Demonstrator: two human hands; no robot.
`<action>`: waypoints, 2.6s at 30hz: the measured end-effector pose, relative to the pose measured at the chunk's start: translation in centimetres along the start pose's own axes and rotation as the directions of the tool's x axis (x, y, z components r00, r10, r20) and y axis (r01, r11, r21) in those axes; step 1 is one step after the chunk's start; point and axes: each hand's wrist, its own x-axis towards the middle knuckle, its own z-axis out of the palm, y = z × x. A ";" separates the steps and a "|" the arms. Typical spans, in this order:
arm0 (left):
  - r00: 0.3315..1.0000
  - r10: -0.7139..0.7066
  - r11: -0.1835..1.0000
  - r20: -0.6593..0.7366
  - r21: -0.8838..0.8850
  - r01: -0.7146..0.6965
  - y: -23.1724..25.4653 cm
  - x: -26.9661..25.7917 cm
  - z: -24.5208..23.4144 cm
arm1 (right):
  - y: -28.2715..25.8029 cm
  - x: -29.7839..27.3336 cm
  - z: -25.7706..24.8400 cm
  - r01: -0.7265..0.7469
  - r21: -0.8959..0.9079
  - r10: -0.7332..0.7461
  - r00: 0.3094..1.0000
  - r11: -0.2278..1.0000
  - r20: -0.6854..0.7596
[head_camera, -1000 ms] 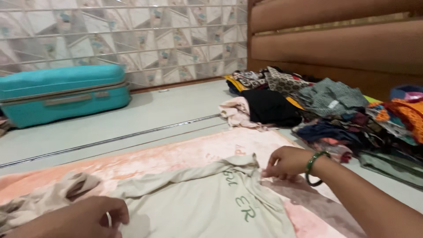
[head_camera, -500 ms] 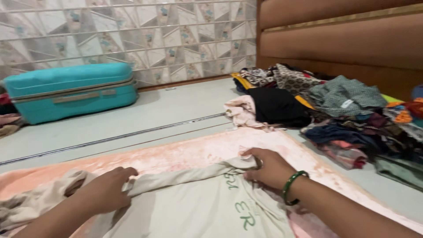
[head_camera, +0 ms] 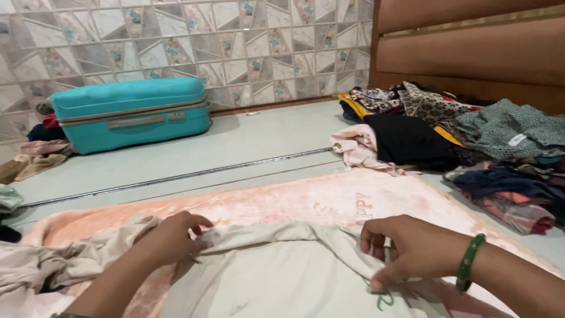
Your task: The person folds several items of clothing, including shirts and pants, by laying them flat on a surface and smoothing them out by hand before folding them into smaller shapes.
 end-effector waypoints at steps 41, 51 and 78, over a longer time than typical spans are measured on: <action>0.938 0.089 0.706 0.335 -0.685 0.178 0.1 -0.2 -2.5 | 3.0 3.7 -2.5 -0.230 0.060 0.224 0.970 0.971 0.096; 0.961 -0.252 0.773 -0.110 -0.621 0.131 -1.0 0.9 1.3 | 8.8 14.8 -4.6 -0.148 0.299 0.269 0.867 0.943 -0.419; 0.988 0.088 0.973 0.126 0.201 -0.112 10.1 -5.6 5.2 | -2.0 10.2 4.6 -0.075 -0.510 0.071 0.997 0.857 -0.027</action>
